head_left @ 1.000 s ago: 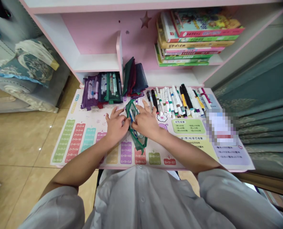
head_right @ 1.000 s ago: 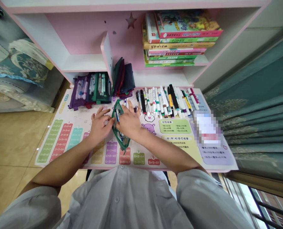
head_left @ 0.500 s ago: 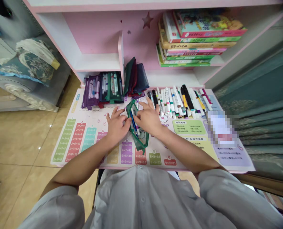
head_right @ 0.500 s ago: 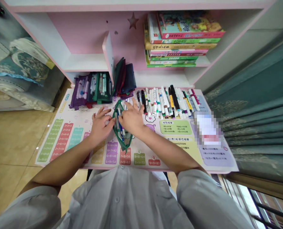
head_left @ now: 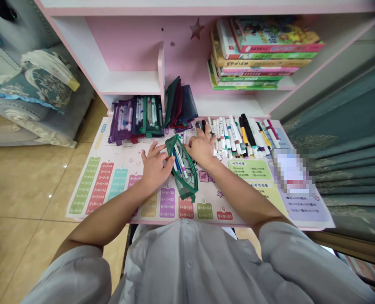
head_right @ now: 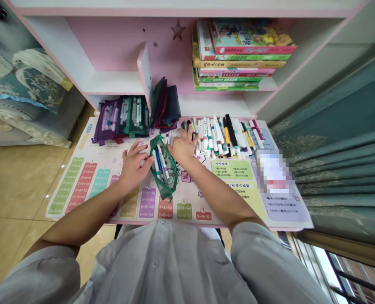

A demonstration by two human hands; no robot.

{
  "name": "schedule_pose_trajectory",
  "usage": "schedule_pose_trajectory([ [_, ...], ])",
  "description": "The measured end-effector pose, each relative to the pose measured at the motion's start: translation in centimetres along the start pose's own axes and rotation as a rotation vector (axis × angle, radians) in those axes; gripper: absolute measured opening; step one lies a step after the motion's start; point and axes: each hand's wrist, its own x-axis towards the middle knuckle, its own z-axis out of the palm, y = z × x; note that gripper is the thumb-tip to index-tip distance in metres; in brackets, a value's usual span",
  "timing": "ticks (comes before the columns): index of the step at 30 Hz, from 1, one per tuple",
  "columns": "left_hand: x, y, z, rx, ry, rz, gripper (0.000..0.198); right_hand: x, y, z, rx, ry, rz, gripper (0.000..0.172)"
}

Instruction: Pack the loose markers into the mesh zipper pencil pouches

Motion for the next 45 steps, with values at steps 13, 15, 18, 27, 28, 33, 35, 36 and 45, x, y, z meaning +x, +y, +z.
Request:
schedule_pose_trajectory([
  [13,0.0,0.1,-0.1,0.011,-0.006,0.004,0.025,-0.2,0.4,-0.3,-0.102,-0.078,-0.023,0.033],
  [15,0.0,0.1,-0.1,0.014,-0.015,-0.002,0.025,-0.3,0.3,-0.8,-0.109,-0.065,-0.019,0.034],
  [18,0.0,0.0,0.0,0.016,-0.012,-0.001,0.024,-0.6,-0.2,-1.9,-0.113,-0.030,-0.015,0.034],
  [27,0.0,0.1,-0.1,0.014,0.003,0.019,0.025,-3.4,-2.4,-6.8,-0.011,-0.047,-0.115,0.021],
  [28,0.0,0.1,-0.1,0.015,0.001,0.017,0.025,-3.8,-2.5,-7.1,-0.004,-0.101,-0.141,0.021],
  [33,0.1,0.1,-0.1,0.017,0.003,0.017,0.025,-4.6,-3.3,-7.6,-0.053,-0.373,-0.204,0.023],
  [35,0.0,0.0,0.0,0.014,0.009,0.023,0.024,-4.6,-3.5,-7.1,-0.072,-0.415,-0.204,0.024],
  [36,0.0,0.0,0.0,0.013,0.012,0.022,0.024,-4.6,-3.5,-6.8,-0.079,-0.422,-0.204,0.025],
  [45,0.1,-0.1,0.1,0.017,0.009,0.017,0.021,-4.3,-3.8,-4.2,-0.103,-0.437,-0.188,0.033],
])
